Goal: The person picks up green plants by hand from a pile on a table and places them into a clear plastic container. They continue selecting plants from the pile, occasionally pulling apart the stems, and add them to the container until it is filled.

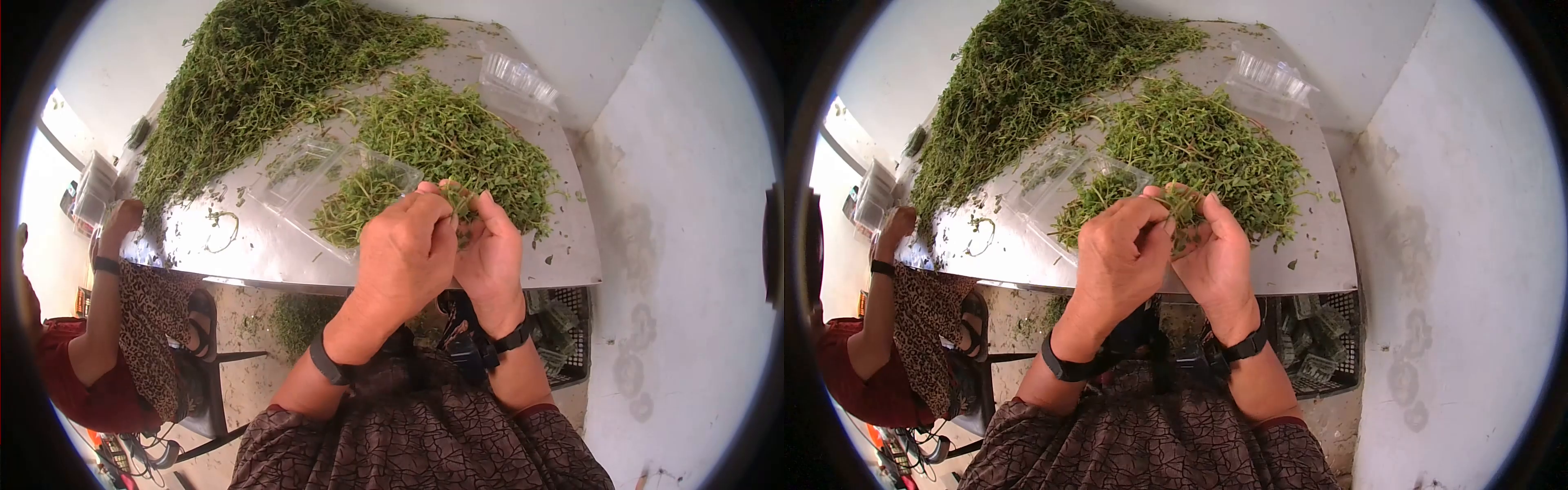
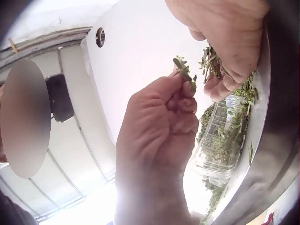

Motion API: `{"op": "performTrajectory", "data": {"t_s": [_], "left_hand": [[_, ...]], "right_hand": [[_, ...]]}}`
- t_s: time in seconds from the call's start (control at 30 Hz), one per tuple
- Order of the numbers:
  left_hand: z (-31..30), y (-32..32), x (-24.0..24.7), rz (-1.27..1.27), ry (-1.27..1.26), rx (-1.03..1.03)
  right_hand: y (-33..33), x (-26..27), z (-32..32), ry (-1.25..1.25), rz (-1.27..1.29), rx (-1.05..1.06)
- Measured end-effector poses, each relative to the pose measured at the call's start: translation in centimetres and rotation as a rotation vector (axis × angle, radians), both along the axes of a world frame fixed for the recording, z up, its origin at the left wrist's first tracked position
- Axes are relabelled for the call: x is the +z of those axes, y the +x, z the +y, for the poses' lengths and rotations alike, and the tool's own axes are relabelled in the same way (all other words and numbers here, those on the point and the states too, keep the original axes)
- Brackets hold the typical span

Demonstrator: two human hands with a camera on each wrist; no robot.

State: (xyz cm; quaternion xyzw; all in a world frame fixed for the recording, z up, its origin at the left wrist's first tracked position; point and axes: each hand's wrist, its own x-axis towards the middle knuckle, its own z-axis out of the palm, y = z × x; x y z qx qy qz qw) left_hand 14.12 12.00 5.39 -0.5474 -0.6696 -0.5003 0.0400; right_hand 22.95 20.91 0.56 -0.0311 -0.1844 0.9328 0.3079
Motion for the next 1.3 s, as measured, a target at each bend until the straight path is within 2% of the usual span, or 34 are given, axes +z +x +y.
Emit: {"op": "performTrajectory", "data": {"t_s": [0.17,0.23,0.33,0.4,0.47,0.53,0.77,0.87,0.93,1.0,1.17,1.23,1.3], "left_hand": [[-1.2,-1.1,1.4,-0.040,0.089,0.028],[-2.0,-1.6,2.5,-0.047,0.076,0.052],[-2.7,-2.9,3.0,-0.028,0.098,0.086],[-3.0,-3.6,3.5,-0.035,0.084,0.196],[-3.2,-4.6,3.1,-0.057,0.087,0.232],[-3.3,-6.0,2.2,0.018,-0.036,0.260],[-4.5,-7.1,2.3,-0.031,0.003,0.372],[-4.6,-6.6,2.8,-0.035,0.016,0.327],[-4.2,-5.7,2.6,-0.041,0.079,0.209],[-3.7,-4.2,2.8,-0.087,0.064,0.178],[-1.8,-2.0,1.4,-0.007,-0.008,-0.023],[-1.0,-1.4,0.7,0.031,-0.013,-0.026],[-0.3,-0.9,0.3,0.084,-0.051,0.004]], "right_hand": [[-0.2,-0.6,0.3,-0.026,-0.025,0.008],[-0.2,-0.7,0.2,-0.040,0.120,0.031],[-0.1,-0.5,0.2,-0.033,0.097,0.020],[0.0,-0.5,0.1,-0.044,0.100,0.021],[-0.1,-0.5,0.2,-0.050,0.104,0.028],[-0.1,-0.8,0.4,-0.047,0.140,0.042],[-0.1,-0.6,0.4,0.006,0.082,0.012],[-0.1,-0.7,0.4,-0.015,0.123,0.030],[-0.1,-0.5,0.3,-0.030,0.116,0.025],[-0.1,-0.5,0.3,-0.010,0.095,0.018],[0.1,-0.5,0.4,0.004,0.080,0.030],[0.1,-0.3,0.4,0.021,-0.053,0.006],[0.1,-0.9,0.6,0.006,0.033,0.036]]}}
